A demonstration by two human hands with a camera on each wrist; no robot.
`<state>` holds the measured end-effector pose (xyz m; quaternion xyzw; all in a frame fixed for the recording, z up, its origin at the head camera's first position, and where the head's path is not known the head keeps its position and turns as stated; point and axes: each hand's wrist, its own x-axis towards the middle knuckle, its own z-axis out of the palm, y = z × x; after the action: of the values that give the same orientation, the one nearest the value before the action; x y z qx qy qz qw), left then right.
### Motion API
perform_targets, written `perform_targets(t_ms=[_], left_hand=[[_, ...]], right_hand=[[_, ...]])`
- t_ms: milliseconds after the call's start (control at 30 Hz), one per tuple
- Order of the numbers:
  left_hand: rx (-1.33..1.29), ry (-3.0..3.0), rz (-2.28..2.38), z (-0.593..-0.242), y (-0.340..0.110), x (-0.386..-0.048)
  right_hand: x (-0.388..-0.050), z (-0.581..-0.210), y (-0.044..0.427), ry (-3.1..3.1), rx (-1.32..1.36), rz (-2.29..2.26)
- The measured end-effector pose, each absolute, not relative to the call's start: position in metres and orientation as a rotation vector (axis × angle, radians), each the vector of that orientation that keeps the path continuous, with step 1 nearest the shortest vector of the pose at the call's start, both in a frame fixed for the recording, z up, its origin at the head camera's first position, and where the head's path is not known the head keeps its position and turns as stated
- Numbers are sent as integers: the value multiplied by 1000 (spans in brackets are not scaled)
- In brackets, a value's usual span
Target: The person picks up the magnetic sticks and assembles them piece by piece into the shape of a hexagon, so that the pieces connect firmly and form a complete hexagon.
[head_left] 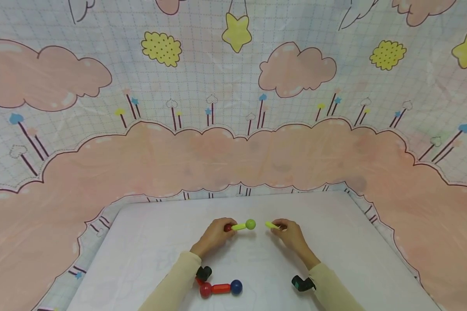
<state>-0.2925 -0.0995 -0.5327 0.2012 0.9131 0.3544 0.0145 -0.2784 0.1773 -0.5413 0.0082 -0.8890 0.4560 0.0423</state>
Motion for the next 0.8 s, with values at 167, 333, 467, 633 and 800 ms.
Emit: perform_targets(t_ms=[167, 333, 467, 633, 800], left_hand=[[613, 2834, 1089, -533, -99, -293], [615, 2826, 1082, -534, -100, -293], [644, 2834, 1076, -535, -100, -292], [665, 2837, 1078, -535, -98, -292], [670, 2840, 1074, -536, -95, -291]], right_hand=[[-269, -538, 171, -2697, 56, 1405], [-265, -540, 165, -2675, 101, 1428], [-263, -541, 160, -2679, 136, 1417], [-261, -538, 157, -2699, 144, 1420], [-261, -536, 155, -2720, 164, 1417]])
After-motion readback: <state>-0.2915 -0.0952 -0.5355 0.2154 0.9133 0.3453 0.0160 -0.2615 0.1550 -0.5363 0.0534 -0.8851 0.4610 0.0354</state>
